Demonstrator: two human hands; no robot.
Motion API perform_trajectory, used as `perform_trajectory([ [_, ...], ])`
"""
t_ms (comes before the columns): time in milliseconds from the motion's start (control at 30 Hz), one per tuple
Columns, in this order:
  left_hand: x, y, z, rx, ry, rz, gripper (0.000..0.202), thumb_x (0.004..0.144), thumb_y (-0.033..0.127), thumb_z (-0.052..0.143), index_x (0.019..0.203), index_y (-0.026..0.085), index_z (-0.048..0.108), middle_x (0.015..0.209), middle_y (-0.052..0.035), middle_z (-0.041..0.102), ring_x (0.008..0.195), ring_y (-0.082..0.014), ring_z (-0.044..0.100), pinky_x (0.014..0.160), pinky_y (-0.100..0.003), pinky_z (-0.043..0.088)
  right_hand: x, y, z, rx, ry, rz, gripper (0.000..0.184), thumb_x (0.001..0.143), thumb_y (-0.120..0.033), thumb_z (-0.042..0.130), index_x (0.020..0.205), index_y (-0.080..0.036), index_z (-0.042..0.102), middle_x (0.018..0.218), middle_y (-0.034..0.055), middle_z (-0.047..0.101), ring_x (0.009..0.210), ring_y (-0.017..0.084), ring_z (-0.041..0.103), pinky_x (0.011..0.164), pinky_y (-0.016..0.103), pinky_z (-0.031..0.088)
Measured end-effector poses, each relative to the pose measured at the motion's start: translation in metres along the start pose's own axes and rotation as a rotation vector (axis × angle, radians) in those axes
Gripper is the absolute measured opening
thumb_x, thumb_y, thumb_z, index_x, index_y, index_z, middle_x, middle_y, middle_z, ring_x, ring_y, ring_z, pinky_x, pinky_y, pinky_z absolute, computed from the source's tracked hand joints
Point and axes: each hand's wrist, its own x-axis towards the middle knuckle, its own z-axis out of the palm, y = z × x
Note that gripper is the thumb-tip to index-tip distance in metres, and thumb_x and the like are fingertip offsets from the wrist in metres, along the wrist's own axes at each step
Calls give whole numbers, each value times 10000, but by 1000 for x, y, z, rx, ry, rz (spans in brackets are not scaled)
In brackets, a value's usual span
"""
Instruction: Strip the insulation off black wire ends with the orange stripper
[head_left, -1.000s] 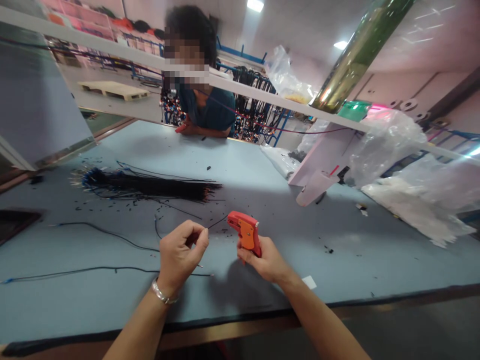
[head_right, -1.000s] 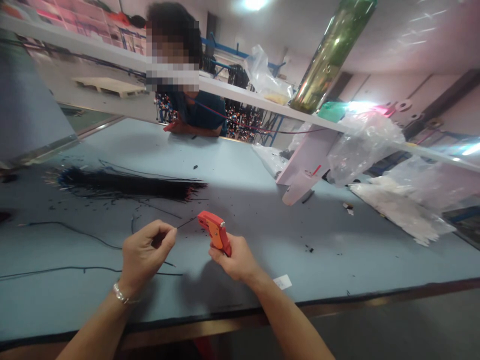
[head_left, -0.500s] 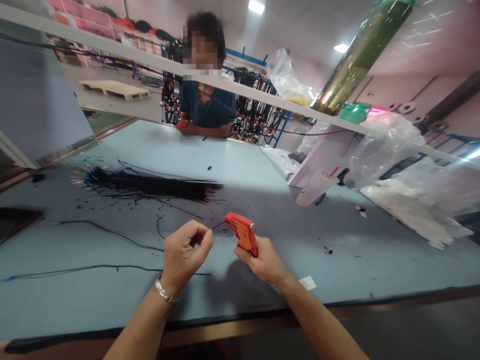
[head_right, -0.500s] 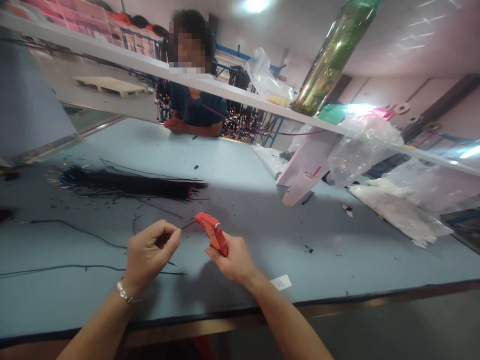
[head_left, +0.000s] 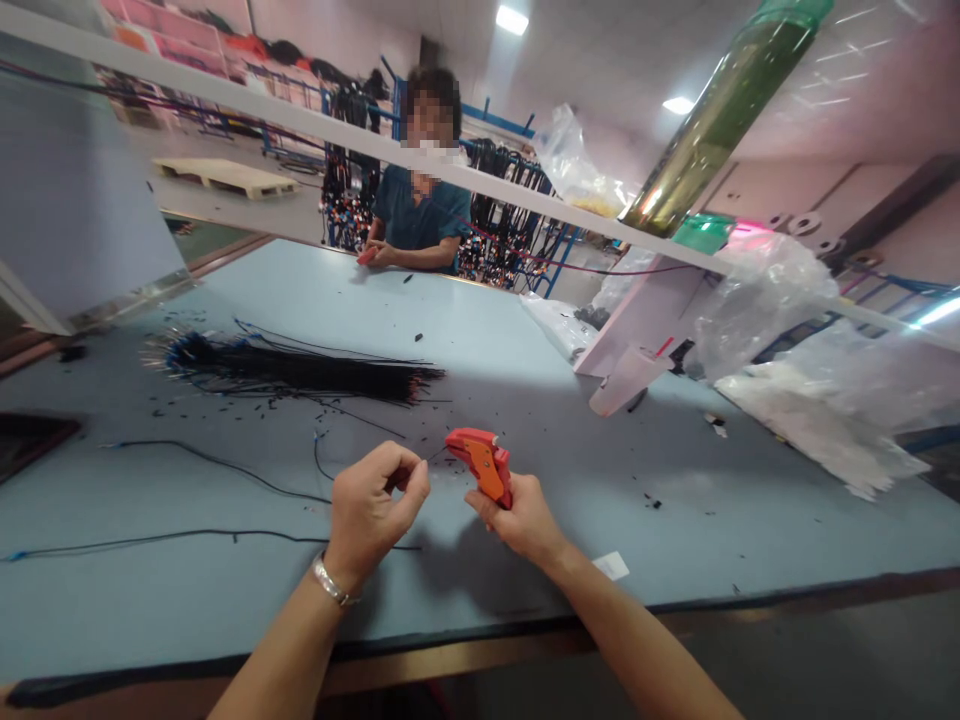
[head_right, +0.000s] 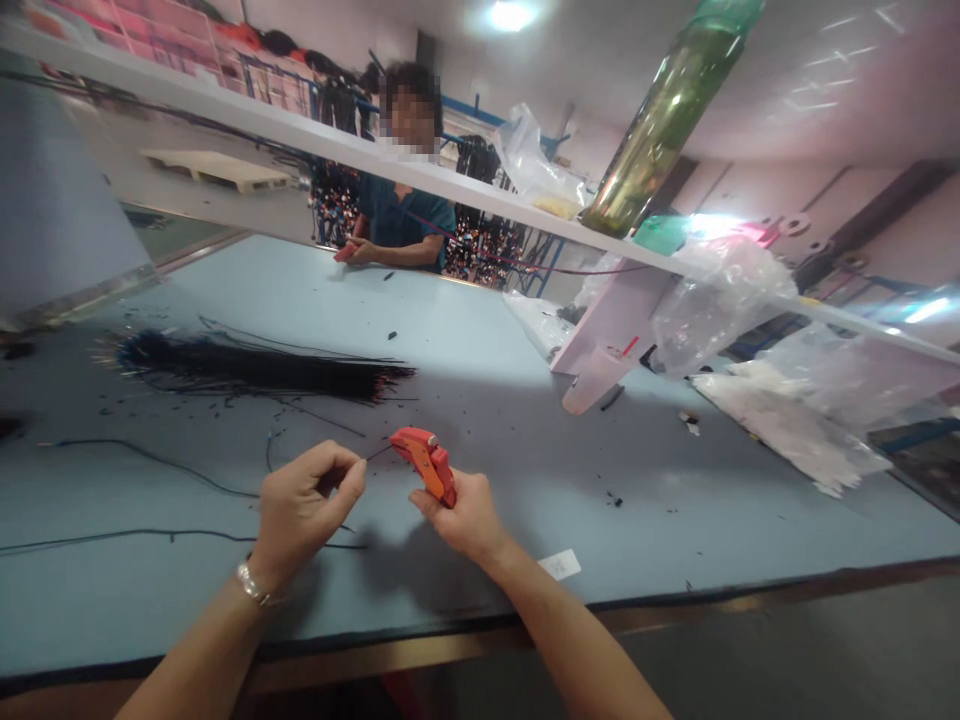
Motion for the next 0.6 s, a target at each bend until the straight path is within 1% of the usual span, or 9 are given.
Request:
perform_trajectory([
  [133, -1, -1, 0, 1, -10, -18, 202, 815, 191, 546, 614, 173, 541, 544, 53, 501, 480, -55, 428, 496, -172, 356, 0, -2, 1, 41, -3, 61, 321, 772, -409, 616, 580, -208, 456, 442, -34, 466, 415, 106, 404, 444, 237, 335],
  [267, -2, -2, 1, 9, -21, -41, 198, 817, 208, 541, 623, 173, 555, 548, 50, 512, 481, -58, 436, 497, -175, 361, 1, -1, 1, 111, -45, 118, 329, 759, -412, 647, 582, -201, 466, 447, -31, 481, 413, 105, 431, 446, 236, 350],
  [333, -2, -2, 1, 15, -18, -55, 199, 817, 213, 539, 622, 173, 558, 547, 50, 519, 483, -59, 443, 505, -176, 366, 1, -2, 0, 164, -73, 152, 314, 753, -417, 659, 613, -192, 490, 467, -26, 503, 403, 106, 443, 432, 236, 356],
  [467, -1, -1, 1, 26, -18, -74, 208, 813, 219, 537, 612, 174, 554, 544, 51, 521, 490, -60, 456, 515, -175, 376, 0, -4, -2, 332, -167, 179, 292, 751, -422, 679, 696, -173, 537, 533, -9, 554, 418, 113, 479, 432, 244, 402],
  [533, 0, 0, 0, 36, -21, -79, 212, 813, 223, 534, 607, 175, 555, 541, 52, 521, 482, -60, 450, 508, -175, 372, 0, -6, -4, 457, -208, 174, 309, 735, -438, 705, 761, -163, 566, 575, -1, 572, 482, 133, 527, 467, 256, 444],
  [600, 0, 0, -1, 49, -23, -73, 209, 815, 223, 535, 613, 175, 559, 540, 54, 522, 476, -59, 442, 505, -175, 369, 0, -6, -6, 593, -230, 164, 355, 712, -442, 734, 859, -153, 589, 653, 18, 608, 581, 163, 585, 536, 285, 494],
])
